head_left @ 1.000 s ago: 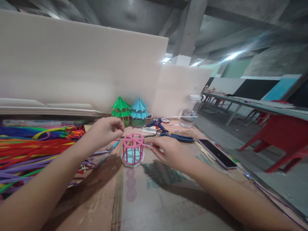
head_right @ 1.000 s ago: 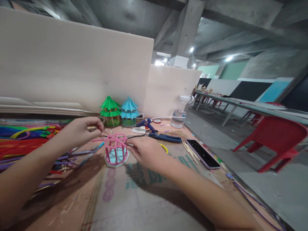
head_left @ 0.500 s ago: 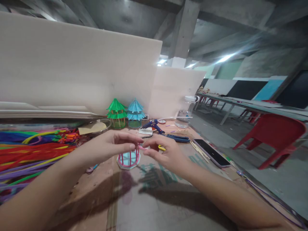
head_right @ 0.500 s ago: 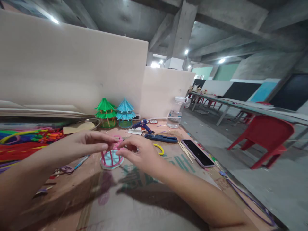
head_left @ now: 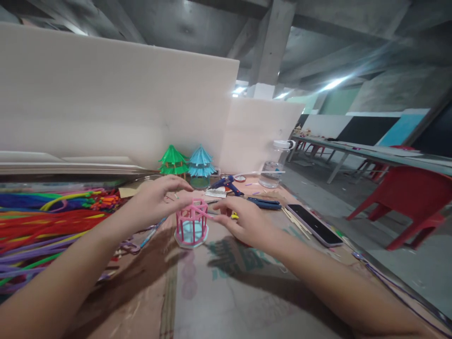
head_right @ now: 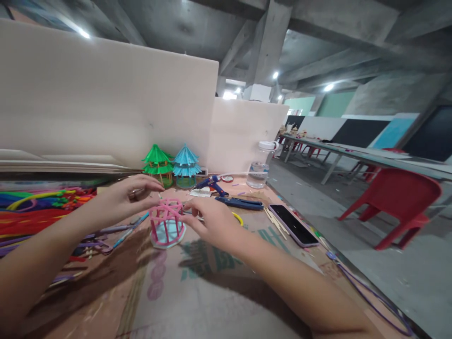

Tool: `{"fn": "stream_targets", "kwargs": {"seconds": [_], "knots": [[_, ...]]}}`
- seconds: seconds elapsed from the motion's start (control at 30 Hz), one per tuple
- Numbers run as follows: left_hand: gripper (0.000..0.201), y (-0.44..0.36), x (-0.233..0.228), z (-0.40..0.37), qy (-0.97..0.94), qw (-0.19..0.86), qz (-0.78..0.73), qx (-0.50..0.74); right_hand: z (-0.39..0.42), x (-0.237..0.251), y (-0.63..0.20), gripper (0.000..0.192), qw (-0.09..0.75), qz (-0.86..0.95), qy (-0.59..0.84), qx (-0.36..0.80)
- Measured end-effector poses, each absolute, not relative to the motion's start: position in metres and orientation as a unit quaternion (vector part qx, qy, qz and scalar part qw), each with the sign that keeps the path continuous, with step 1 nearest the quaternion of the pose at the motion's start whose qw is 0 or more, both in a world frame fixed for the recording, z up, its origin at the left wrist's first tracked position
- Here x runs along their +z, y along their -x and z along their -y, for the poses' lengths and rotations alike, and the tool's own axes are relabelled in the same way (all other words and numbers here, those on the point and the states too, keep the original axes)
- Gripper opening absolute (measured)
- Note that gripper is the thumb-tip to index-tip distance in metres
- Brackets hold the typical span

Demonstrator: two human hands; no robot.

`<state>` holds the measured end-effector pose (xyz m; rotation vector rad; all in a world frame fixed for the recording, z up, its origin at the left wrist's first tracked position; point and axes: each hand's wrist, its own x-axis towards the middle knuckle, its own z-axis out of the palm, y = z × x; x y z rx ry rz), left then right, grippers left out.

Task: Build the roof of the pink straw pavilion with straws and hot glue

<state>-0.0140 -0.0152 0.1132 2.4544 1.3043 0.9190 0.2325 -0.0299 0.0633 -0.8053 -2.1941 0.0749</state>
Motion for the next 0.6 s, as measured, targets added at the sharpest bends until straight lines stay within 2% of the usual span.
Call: {"fn": "stream_targets", "kwargs": {"seconds": [0.13, 0.2, 0.6], "knots": [[0.076, 0.014, 0.102, 0.008, -0.873, 0.113, -0.416, 0.227, 0.032, 0.056, -0.229, 0.027, 0.332, 0.885, 0.327, 0.016], [0.085, 0.011, 0.096, 0.009, -0.879, 0.113, -0.420, 0.197, 0.032, 0.051, -0.228, 0.025, 0.329, 0.890, 0.314, 0.002], [0.077, 0.004, 0.088, 0.009, -0.881, 0.088, -0.434, 0.164, 0.022, 0.036, -0.225, 0.023, 0.366, 0.887, 0.278, -0.048]]}}
